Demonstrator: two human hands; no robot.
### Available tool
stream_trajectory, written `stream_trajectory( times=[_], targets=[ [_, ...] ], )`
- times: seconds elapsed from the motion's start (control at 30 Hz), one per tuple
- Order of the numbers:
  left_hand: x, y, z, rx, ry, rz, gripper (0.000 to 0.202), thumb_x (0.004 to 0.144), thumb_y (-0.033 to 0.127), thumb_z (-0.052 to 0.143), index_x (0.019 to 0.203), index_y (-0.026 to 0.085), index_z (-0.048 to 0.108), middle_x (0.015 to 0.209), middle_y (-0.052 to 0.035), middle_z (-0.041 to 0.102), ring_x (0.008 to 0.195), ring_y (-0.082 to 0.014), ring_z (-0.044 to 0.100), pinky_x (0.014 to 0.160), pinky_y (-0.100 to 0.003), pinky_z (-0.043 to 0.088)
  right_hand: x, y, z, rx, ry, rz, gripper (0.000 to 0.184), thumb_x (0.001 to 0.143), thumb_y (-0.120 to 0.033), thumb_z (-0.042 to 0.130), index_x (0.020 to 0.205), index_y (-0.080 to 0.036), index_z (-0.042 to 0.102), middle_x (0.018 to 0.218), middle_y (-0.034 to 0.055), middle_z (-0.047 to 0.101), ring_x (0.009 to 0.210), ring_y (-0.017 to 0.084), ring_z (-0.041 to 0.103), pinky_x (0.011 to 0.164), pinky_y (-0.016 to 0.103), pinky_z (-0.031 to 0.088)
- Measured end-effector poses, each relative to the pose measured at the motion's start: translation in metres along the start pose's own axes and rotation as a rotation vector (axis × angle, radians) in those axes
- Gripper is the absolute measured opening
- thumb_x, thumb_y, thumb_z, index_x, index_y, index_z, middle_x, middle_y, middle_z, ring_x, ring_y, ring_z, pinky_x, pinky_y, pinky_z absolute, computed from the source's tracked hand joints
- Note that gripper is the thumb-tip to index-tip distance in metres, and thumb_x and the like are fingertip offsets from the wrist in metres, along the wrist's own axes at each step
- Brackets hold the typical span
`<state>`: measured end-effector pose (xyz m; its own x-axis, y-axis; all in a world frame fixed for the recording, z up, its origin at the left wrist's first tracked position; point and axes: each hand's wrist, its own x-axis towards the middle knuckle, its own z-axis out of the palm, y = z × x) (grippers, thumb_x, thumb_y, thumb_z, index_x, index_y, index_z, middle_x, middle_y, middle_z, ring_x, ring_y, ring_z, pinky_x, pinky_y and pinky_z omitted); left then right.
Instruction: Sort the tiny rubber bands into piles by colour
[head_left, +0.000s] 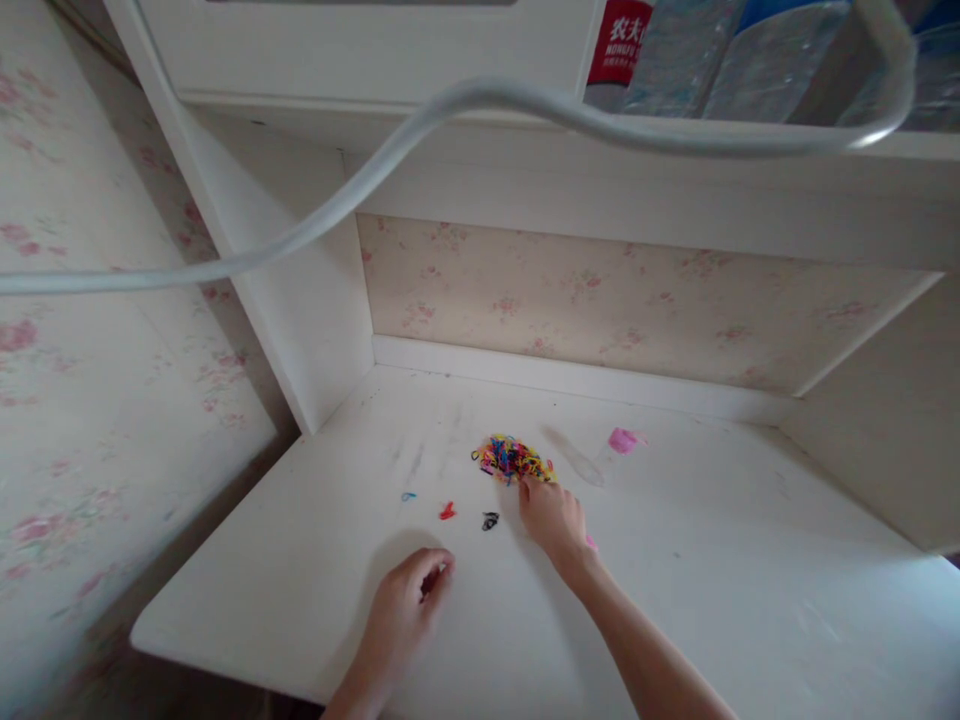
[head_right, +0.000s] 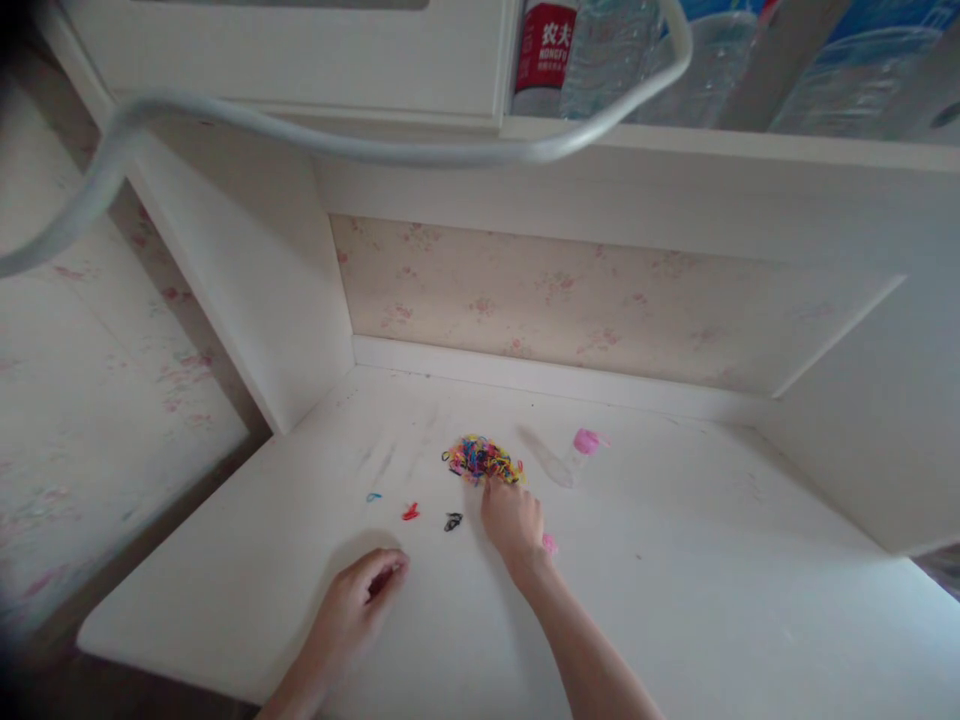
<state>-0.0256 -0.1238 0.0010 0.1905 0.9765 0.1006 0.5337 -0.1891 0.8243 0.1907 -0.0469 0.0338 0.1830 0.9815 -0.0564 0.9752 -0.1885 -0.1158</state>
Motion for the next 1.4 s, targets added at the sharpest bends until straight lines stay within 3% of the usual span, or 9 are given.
stream_trajectory(
  times=[0.23, 0.43, 0.67, 1.0, 1.13, 1.4],
  targets=[
    [0.001, 0.0, 0.001, 0.028, 0.003, 0.001, 0.027, 0.089, 0.037, 0.044, 0.093, 0.022, 0.066, 0.077, -0.0017, 0.067, 0.065, -0.0114, 0.06, 0.06, -0.018, 0.047, -0.011, 0.023, -0.012, 0.059, 0.009, 0.029, 0.041, 0.094, -0.043, 0.028, 0.104, -0.031, 0.067, 0.091, 0.0064, 0.071, 0.081, 0.02, 0.067, 0.062, 0.025, 0.041],
    [0.0, 0.002, 0.001, 0.029, -0.01, -0.01, 0.027, 0.089, 0.037, 0.044, 0.094, 0.022, 0.065, 0.077, -0.0011, 0.067, 0.065, -0.0115, 0.06, 0.06, -0.019, 0.046, -0.036, 0.041, -0.012, 0.15, 0.06, 0.03, 0.037, 0.092, -0.044, 0.032, 0.101, -0.035, 0.067, 0.08, 0.0013, 0.072, 0.074, 0.017, 0.066, 0.056, 0.022, 0.034],
    [0.001, 0.005, 0.002, 0.036, -0.007, -0.007, 0.028, 0.09, 0.037, 0.044, 0.097, 0.022, 0.066, 0.078, -0.0006, 0.067, 0.066, -0.0119, 0.059, 0.064, -0.021, 0.046, -0.07, 0.036, 0.003, 0.049, 0.073, -0.015, 0.036, 0.093, -0.041, 0.031, 0.091, -0.035, 0.067, 0.076, 0.0004, 0.071, 0.065, 0.016, 0.065, 0.051, 0.022, 0.03],
    [-0.001, 0.0, 0.004, 0.067, 0.0, 0.02, 0.027, 0.09, 0.038, 0.045, 0.097, 0.022, 0.065, 0.081, -0.0014, 0.067, 0.07, -0.0126, 0.061, 0.067, -0.022, 0.047, -0.074, 0.036, 0.009, 0.045, 0.047, -0.032, 0.035, 0.093, -0.039, 0.033, 0.09, -0.032, 0.067, 0.077, 0.0007, 0.072, 0.065, 0.017, 0.067, 0.053, 0.022, 0.035],
    [-0.001, -0.001, 0.006, 0.075, 0.001, 0.025, 0.026, 0.089, 0.037, 0.046, 0.098, 0.022, 0.064, 0.083, -0.0009, 0.068, 0.071, -0.0124, 0.061, 0.067, -0.022, 0.048, -0.077, 0.053, 0.012, 0.108, 0.093, 0.015, 0.035, 0.092, -0.04, 0.033, 0.093, -0.033, 0.068, 0.074, 0.0001, 0.072, 0.063, 0.016, 0.066, 0.052, 0.022, 0.034],
    [0.003, 0.004, 0.006, 0.131, 0.002, -0.023, 0.025, 0.088, 0.037, 0.045, 0.093, 0.022, 0.065, 0.082, -0.0014, 0.069, 0.071, -0.0132, 0.063, 0.067, -0.022, 0.047, -0.082, 0.11, 0.024, 0.379, 0.222, 0.15, 0.041, 0.087, -0.054, 0.037, 0.093, -0.03, 0.069, 0.064, -0.001, 0.067, 0.059, 0.014, 0.061, 0.057, 0.021, 0.037]
  ],
)
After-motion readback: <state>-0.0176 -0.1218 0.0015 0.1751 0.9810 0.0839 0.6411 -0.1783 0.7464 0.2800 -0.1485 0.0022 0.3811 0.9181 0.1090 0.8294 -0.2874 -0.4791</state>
